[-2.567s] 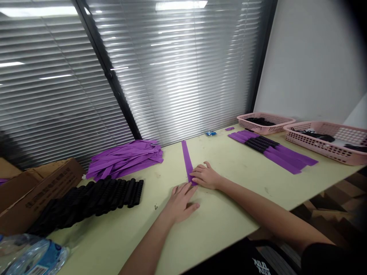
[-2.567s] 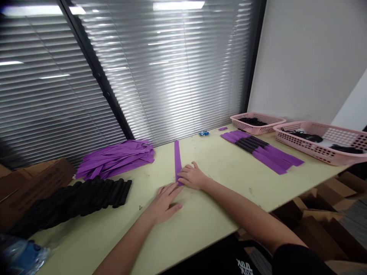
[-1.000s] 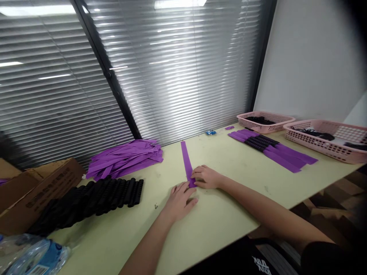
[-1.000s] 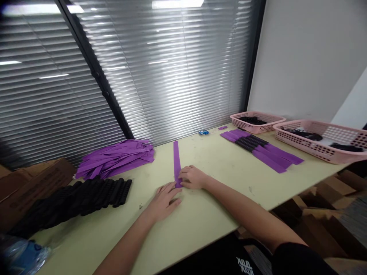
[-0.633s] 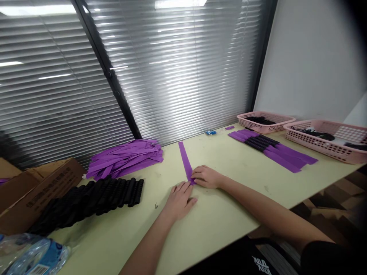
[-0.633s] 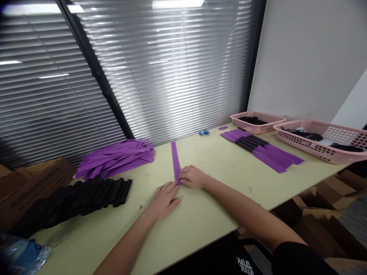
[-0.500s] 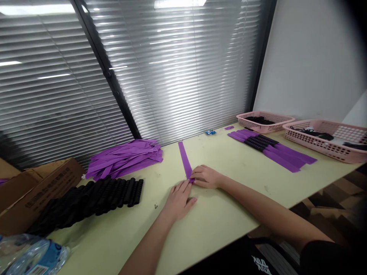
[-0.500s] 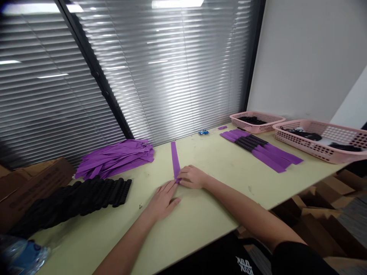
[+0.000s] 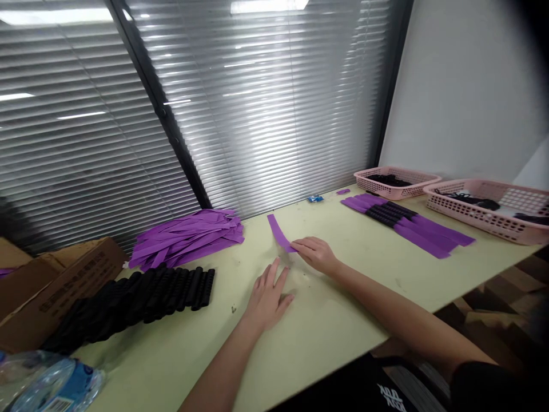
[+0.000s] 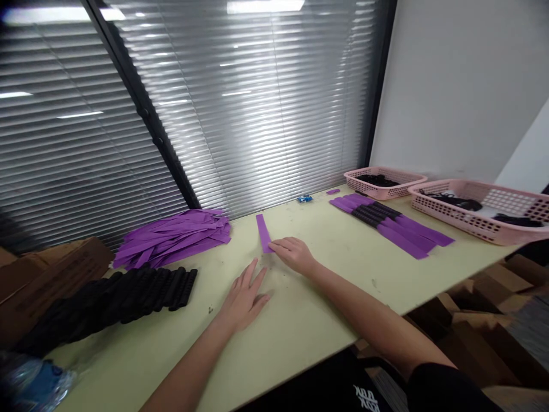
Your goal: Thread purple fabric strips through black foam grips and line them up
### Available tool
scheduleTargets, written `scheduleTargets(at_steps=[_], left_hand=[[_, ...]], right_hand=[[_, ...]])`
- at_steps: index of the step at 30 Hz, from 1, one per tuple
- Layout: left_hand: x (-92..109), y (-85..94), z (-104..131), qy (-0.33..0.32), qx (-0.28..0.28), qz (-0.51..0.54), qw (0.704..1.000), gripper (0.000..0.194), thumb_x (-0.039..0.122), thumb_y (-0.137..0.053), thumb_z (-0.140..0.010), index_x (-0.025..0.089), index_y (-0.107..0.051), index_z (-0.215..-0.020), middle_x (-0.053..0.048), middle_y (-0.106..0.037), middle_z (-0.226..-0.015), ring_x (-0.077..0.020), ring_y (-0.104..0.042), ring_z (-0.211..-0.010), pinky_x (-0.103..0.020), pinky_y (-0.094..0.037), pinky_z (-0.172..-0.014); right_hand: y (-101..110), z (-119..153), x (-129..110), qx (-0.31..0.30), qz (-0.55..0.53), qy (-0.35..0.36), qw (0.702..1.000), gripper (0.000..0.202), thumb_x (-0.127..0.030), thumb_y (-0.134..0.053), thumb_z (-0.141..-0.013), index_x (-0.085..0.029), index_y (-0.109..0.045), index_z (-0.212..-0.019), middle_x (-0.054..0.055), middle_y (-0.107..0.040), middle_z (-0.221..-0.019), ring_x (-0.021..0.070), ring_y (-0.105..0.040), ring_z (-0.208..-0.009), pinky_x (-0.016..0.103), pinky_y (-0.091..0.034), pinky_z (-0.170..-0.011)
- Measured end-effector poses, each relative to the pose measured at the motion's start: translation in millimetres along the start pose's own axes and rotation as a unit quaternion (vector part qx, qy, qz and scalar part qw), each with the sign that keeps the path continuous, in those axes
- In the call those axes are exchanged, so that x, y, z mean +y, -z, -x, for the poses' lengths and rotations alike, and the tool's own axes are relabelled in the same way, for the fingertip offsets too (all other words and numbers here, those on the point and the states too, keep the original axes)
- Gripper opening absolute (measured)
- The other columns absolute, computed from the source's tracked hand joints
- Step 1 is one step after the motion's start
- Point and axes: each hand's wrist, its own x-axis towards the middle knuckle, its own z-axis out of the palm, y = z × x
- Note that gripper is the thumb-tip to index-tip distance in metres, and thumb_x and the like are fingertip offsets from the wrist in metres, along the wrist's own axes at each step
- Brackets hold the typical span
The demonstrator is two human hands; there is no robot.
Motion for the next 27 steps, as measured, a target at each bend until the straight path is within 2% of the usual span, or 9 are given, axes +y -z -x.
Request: scheduleTargets(at_steps=[3, 7, 11, 16, 19, 21, 25, 27], left_hand=[[-1, -1.5, 1, 0.003, -0.001, 0.002, 1.000, 0.061, 0.049, -0.034, -0.094, 0.030, -0.015, -0.149, -0.004, 0.003, -0.158, -0.0335, -0.020, -0.140, -0.049, -0.030, -0.108], [-2, -2.6, 0, 0.005, -0.002, 0.009, 1.000, 0.062, 0.049, -0.035, -0.094, 0.031, -0.014, -0.149, -0.004, 0.003, -0.158, -0.0332, -0.020, -0.140, -0.049, -0.030, -0.108], [-2, -2.2, 0, 0.011, -0.008, 0.019, 1.000, 0.061, 0.050, -0.034, -0.094, 0.030, -0.015, -0.149, -0.004, 0.002, -0.158, -0.0332, -0.020, -0.140, -0.049, -0.029, -0.109], [-2, -1.7, 1, 0.012, -0.015, 0.025, 1.000, 0.061, 0.050, -0.033, -0.094, 0.030, -0.015, -0.149, -0.004, 0.003, -0.158, -0.0328, -0.021, -0.140, -0.049, -0.029, -0.109], [-2, -2.0, 1, 0.015, -0.017, 0.030, 0.999, 0.061, 0.049, -0.033, -0.094, 0.030, -0.015, -0.149, -0.004, 0.003, -0.158, -0.0323, -0.022, -0.139, -0.048, -0.030, -0.108], [-2, -2.0, 1, 0.017, -0.020, 0.032, 0.999, 0.060, 0.049, -0.033, -0.094, 0.030, -0.015, -0.149, -0.004, 0.002, -0.158, -0.0319, -0.022, -0.139, -0.048, -0.030, -0.108], [-2, -1.0, 1, 0.024, -0.028, 0.032, 0.999, 0.060, 0.048, -0.034, -0.094, 0.030, -0.015, -0.149, -0.003, 0.002, -0.158, -0.0317, -0.023, -0.139, -0.048, -0.029, -0.109], [-1, 0.0, 1, 0.027, -0.031, 0.034, 0.999, 0.061, 0.048, -0.034, -0.094, 0.030, -0.015, -0.149, -0.003, 0.002, -0.158, -0.0315, -0.023, -0.139, -0.049, -0.029, -0.109]], right_hand=[[9, -5, 7, 0.106, -0.003, 0.016, 0.994, 0.034, -0.014, -0.052, -0.089, -0.024, -0.060, -0.121, 0.007, -0.069, -0.104, 0.0176, -0.065, -0.092, 0.031, -0.054, -0.078], [21, -8, 14, 0.180, 0.003, 0.019, 0.984, 0.046, -0.009, -0.056, -0.086, -0.029, -0.056, -0.127, 0.007, -0.068, -0.106, 0.0185, -0.065, -0.094, 0.031, -0.056, -0.079], [26, -8, 18, 0.204, -0.003, 0.013, 0.979, 0.043, -0.010, -0.057, -0.085, -0.030, -0.059, -0.123, 0.006, -0.068, -0.105, 0.0185, -0.066, -0.093, 0.031, -0.058, -0.078], [25, -10, 17, 0.183, -0.008, -0.035, 0.983, 0.020, -0.017, -0.059, -0.085, -0.025, -0.066, -0.102, 0.006, -0.069, -0.094, 0.0179, -0.066, -0.085, 0.031, -0.057, -0.075], [22, -10, 17, 0.133, -0.013, -0.107, 0.985, 0.009, -0.022, -0.058, -0.084, -0.022, -0.064, -0.091, 0.005, -0.067, -0.082, 0.0168, -0.064, -0.074, 0.029, -0.054, -0.067], [20, -9, 17, 0.107, -0.032, -0.199, 0.974, 0.014, -0.025, -0.055, -0.083, -0.020, -0.060, -0.096, 0.004, -0.065, -0.078, 0.0155, -0.061, -0.065, 0.027, -0.051, -0.058], [21, -7, 17, 0.117, -0.066, -0.366, 0.921, 0.044, -0.026, -0.050, -0.082, -0.020, -0.046, -0.126, -0.004, -0.056, -0.063, 0.0126, -0.051, -0.046, 0.025, -0.044, -0.048], [22, -8, 18, 0.150, -0.090, -0.411, 0.895, 0.042, -0.025, -0.047, -0.083, -0.022, -0.048, -0.125, -0.005, -0.054, -0.061, 0.0124, -0.052, -0.047, 0.025, -0.045, -0.049]])
